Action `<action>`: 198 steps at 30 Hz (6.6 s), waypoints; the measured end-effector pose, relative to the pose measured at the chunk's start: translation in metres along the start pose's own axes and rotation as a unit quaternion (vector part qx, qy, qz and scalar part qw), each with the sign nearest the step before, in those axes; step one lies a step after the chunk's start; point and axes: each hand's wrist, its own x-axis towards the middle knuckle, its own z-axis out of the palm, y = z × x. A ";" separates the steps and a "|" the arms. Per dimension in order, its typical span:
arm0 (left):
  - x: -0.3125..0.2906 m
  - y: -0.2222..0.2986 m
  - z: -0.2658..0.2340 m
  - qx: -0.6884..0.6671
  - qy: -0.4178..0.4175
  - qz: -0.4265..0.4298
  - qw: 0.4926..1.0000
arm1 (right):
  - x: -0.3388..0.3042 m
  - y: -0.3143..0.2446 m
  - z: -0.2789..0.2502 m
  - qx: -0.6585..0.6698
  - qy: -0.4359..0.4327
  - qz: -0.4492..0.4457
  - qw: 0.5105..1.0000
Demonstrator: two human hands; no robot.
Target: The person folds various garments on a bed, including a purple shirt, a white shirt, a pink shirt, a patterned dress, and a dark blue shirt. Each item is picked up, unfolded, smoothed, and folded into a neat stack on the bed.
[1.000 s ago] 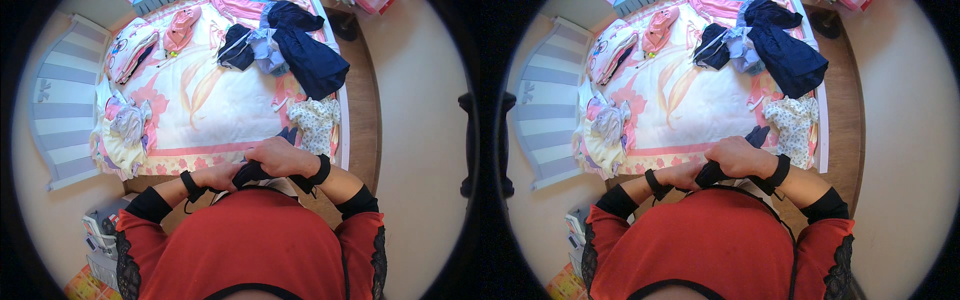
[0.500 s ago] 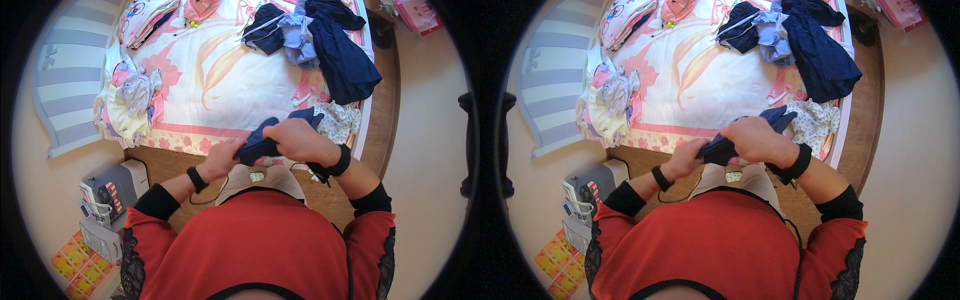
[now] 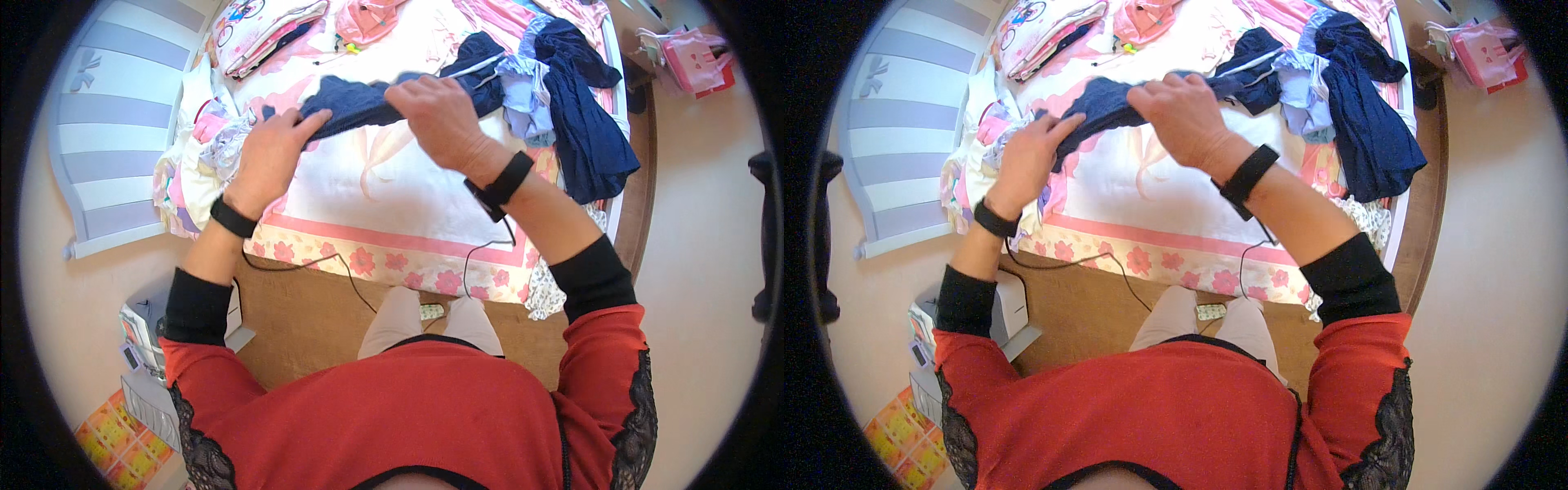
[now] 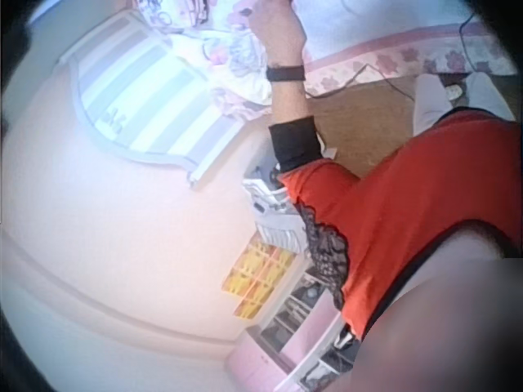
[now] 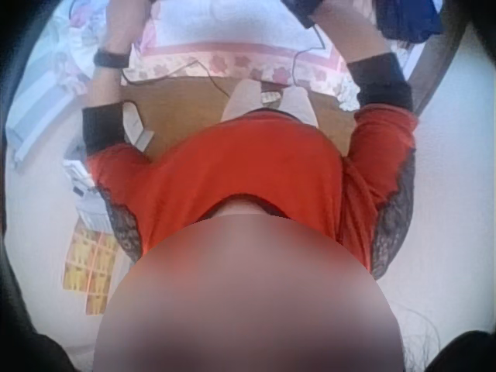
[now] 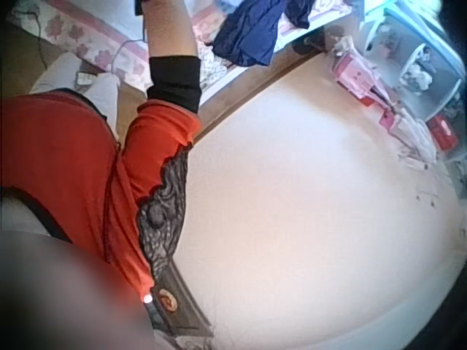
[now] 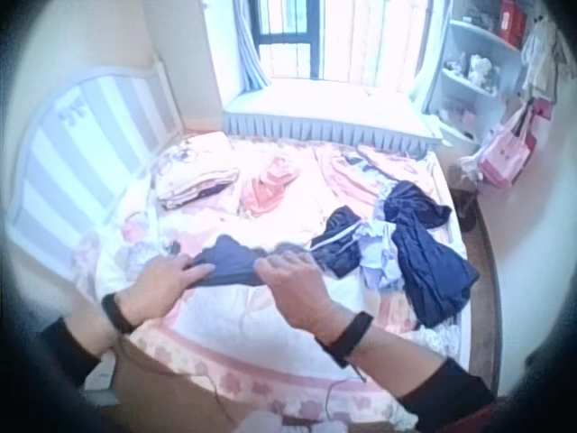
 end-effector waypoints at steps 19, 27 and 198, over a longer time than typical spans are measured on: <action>-0.182 0.098 0.354 -0.352 -0.343 -0.099 0.865 | -0.272 0.070 0.186 0.085 -0.341 0.436 0.828; -0.049 0.153 0.384 -0.396 -0.329 -0.085 0.853 | -0.320 0.237 0.106 -0.085 -0.213 0.543 0.808; 0.015 0.387 -0.108 -0.342 0.244 0.506 0.754 | -0.401 -0.154 -0.426 0.128 0.041 0.436 0.890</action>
